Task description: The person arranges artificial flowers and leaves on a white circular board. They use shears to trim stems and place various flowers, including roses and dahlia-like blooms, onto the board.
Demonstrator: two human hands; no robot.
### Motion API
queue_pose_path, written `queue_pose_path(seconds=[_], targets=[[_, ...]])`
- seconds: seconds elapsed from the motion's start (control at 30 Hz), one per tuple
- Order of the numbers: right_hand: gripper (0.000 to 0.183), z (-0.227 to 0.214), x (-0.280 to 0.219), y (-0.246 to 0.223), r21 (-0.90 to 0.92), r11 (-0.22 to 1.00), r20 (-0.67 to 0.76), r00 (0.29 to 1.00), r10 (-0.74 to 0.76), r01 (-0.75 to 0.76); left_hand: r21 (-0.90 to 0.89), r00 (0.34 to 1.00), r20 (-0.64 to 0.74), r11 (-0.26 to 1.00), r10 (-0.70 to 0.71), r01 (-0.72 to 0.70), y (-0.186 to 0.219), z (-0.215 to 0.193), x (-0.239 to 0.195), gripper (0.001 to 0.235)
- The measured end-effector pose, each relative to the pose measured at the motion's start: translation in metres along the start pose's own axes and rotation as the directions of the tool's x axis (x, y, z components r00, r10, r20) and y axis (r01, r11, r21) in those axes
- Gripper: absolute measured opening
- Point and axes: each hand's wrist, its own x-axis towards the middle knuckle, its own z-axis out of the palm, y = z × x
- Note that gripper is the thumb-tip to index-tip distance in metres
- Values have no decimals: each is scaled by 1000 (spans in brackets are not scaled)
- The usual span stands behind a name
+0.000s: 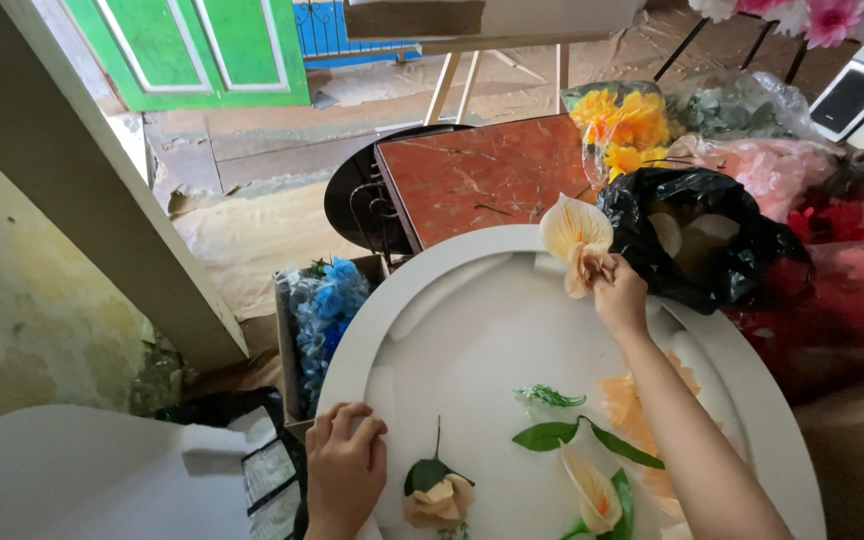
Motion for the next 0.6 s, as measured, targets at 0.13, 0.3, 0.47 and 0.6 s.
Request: queue_pose_path(seconds=[0.13,0.3,0.47,0.6], targets=[[18,-11,-12,-23,45,993,9,994,111,-111,3,999,-41,999,35,-35,2,-2,-1,9],[10,3,2,26,47,995,-18,996,-86,86,14,999,-40,999,32,-32,3,-2,-1,9],[17,3,-1,0,-22,991,37,990,-134,135,28,997,-67,999,38,-37,4,0,-3,10],[23,20,19,36,-59,978,31,979,-200,201,30,998,-53,999,27,-25,3,1,-1,10]])
